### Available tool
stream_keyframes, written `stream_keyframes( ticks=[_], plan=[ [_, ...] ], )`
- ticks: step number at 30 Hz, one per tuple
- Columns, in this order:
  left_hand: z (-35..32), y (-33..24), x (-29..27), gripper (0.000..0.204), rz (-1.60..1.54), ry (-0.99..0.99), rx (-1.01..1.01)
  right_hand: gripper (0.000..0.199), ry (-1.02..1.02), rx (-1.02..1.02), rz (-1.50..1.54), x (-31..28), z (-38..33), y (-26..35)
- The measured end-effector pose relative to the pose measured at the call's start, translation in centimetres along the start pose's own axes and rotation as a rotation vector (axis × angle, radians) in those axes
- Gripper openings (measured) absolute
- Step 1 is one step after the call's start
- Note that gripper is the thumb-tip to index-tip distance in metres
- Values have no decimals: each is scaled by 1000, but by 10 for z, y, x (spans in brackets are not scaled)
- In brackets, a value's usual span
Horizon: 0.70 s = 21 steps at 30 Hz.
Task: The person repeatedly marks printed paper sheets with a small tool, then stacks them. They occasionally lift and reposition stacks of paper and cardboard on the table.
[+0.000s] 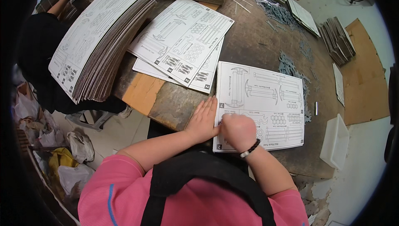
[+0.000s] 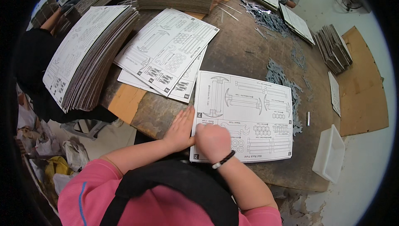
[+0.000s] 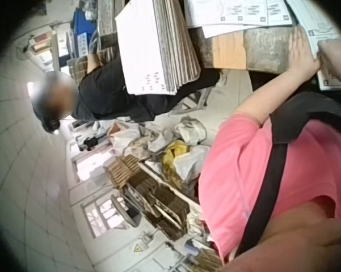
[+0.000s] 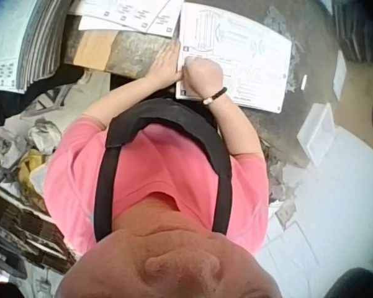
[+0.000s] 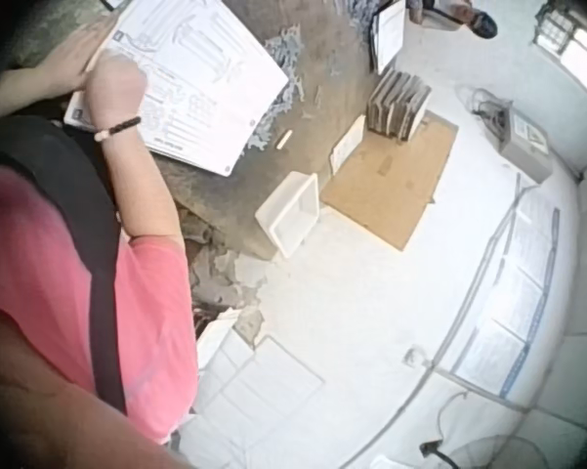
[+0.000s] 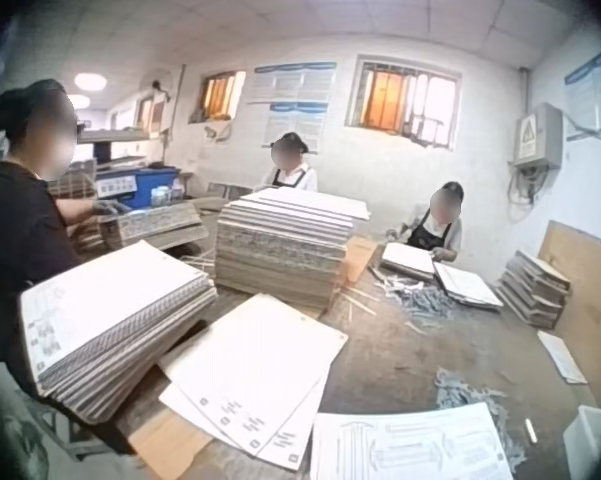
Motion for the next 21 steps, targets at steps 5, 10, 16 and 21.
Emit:
stream_keyframes(
  ticks=[5, 10, 16, 21],
  plan=[
    [-1, -3, -5, 80, -5, -12, 1, 19, -115, 336, 844, 4, -15, -66],
    [2, -3, -8, 80, -28, -33, 26, 21, -28, 474, 1047, 22, -17, -76],
    [0, -4, -10, 78, -36, -27, 24, 20, 31, 553, 1258, 23, -17, -81],
    [1, -3, -6, 77, -34, -27, 30, 15, -119, 81, 180, 1, -7, -44]
  ],
)
Point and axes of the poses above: each hand's wrist, its own z-axis towards the middle knuckle, its own x-axis out of the palm, y = z × x, the point moved 4 cm from there along z, towards the middle knuckle, and after that the axes turned 7 degrees about y, right-handed, at the moved point
